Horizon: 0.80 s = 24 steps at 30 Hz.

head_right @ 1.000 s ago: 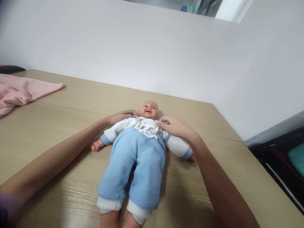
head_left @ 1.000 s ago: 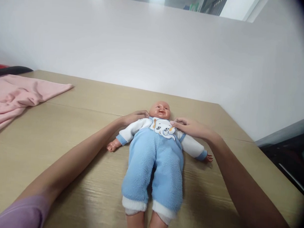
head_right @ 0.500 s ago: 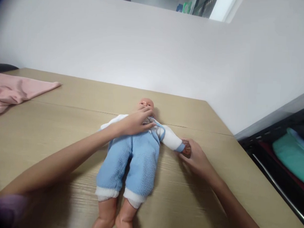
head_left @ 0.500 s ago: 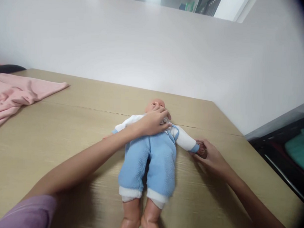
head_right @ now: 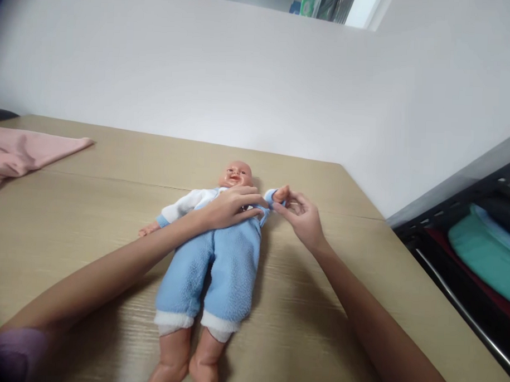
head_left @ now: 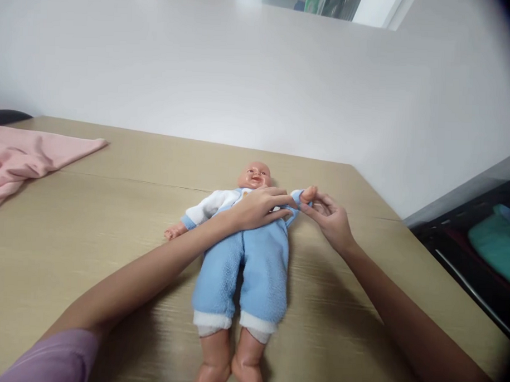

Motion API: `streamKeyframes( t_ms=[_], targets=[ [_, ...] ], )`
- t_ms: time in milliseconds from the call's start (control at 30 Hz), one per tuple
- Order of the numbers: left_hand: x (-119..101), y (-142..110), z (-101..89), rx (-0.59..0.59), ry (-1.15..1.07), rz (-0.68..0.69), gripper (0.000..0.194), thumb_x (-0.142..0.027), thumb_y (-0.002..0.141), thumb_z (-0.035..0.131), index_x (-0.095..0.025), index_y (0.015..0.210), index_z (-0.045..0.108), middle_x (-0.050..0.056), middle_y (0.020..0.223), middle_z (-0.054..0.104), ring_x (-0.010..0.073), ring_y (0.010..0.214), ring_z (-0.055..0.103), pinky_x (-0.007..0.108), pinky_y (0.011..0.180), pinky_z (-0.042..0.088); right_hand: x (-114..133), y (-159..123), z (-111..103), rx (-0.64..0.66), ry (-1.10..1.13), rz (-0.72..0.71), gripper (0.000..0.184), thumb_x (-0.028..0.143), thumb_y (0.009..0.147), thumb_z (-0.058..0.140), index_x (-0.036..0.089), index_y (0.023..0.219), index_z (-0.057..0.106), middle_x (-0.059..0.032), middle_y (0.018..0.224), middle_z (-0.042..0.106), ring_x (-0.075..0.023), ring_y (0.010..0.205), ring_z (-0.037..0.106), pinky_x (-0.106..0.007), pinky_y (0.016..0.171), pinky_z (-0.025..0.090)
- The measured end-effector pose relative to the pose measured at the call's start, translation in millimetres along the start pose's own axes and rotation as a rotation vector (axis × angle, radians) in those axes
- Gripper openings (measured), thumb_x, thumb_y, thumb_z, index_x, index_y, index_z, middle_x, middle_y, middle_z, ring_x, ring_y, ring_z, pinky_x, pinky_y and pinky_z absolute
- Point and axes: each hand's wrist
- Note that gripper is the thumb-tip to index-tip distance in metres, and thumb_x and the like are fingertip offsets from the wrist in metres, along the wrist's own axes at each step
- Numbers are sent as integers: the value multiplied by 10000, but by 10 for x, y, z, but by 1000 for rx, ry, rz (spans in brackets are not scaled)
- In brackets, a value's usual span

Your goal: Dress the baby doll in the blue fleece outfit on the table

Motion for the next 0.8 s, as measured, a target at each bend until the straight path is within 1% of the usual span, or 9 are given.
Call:
streamKeyframes(
  t_ms=[100, 200, 300, 367, 433, 500, 567, 667, 800],
  targets=[
    [-18, -61, -15, -97, 34, 63, 346, -455, 1160, 547, -230, 1248, 795, 118, 1105, 773, 260, 1051, 725, 389, 954, 522, -34, -48, 245, 90, -136, -207, 343, 450, 881, 919, 276, 1152, 802, -50, 1103, 765, -275, 1051, 718, -448, 995, 594],
    [-25, -84, -26, -204, -66, 56, 296, -464, 1113, 644, -234, 1164, 823, 99, 1048, 782, 243, 994, 726, 391, 950, 534, -24, -224, 353, 154, -289, -348, 150, 380, 1049, 734, 279, 1143, 793, -65, 1120, 732, -276, 1078, 674, -466, 1008, 546],
    [12, -36, -37, -254, -310, -115, 264, -460, 1034, 754, -204, 1057, 811, 71, 993, 790, 226, 956, 725, 370, 927, 544, 29, -360, 357, 167, -330, -391, 260, 412, 1134, 575, 275, 1126, 795, -97, 1189, 701, -304, 1179, 639, -512, 1099, 497],
    [60, 13, -45, -214, -419, -289, 286, -476, 969, 797, -192, 989, 769, 49, 961, 783, 229, 953, 718, 362, 909, 541, 54, -390, 360, 180, -275, -320, 274, 490, 1117, 606, 288, 1131, 790, -98, 1226, 687, -319, 1236, 630, -521, 1157, 478],
    [108, 50, -48, -144, -416, -406, 300, -488, 941, 774, -194, 927, 714, 26, 912, 747, 223, 924, 693, 354, 869, 521, 43, -384, 389, 159, -111, -143, 288, 572, 1091, 625, 308, 1072, 738, -73, 1151, 689, -307, 1182, 655, -493, 1137, 511],
    [138, 62, -42, -83, -341, -454, 303, -496, 953, 713, -205, 880, 669, 6, 848, 695, 208, 860, 651, 350, 810, 483, -16, -366, 437, 99, 91, 72, 335, 631, 1068, 609, 313, 966, 636, -36, 975, 652, -280, 1021, 667, -450, 1033, 564],
    [145, 54, -30, -28, -260, -483, 323, -514, 973, 664, -215, 853, 641, -4, 799, 656, 200, 798, 612, 353, 758, 445, -112, -354, 478, 14, 188, 210, 388, 664, 1018, 631, 305, 895, 554, -4, 850, 574, -252, 868, 622, -410, 916, 583],
    [137, 29, -12, 50, -190, -514, 356, -567, 977, 659, -223, 885, 639, 4, 803, 665, 213, 783, 617, 363, 741, 444, -273, -364, 488, -95, 118, 249, 394, 637, 958, 708, 285, 873, 552, 10, 846, 561, -218, 831, 581, -357, 858, 563],
    [149, 3, 6, 42, -220, -509, 359, -559, 971, 675, -216, 1079, 674, 50, 1020, 762, 252, 951, 697, 383, 860, 516, -443, -365, 443, -117, 54, 244, 353, 604, 996, 669, 269, 925, 584, 14, 920, 612, -192, 887, 606, -319, 873, 557]
  ],
)
Point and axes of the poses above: each hand's wrist, its own y-axis towards the middle knuckle, its own z-axis out of the palm, x = y × z
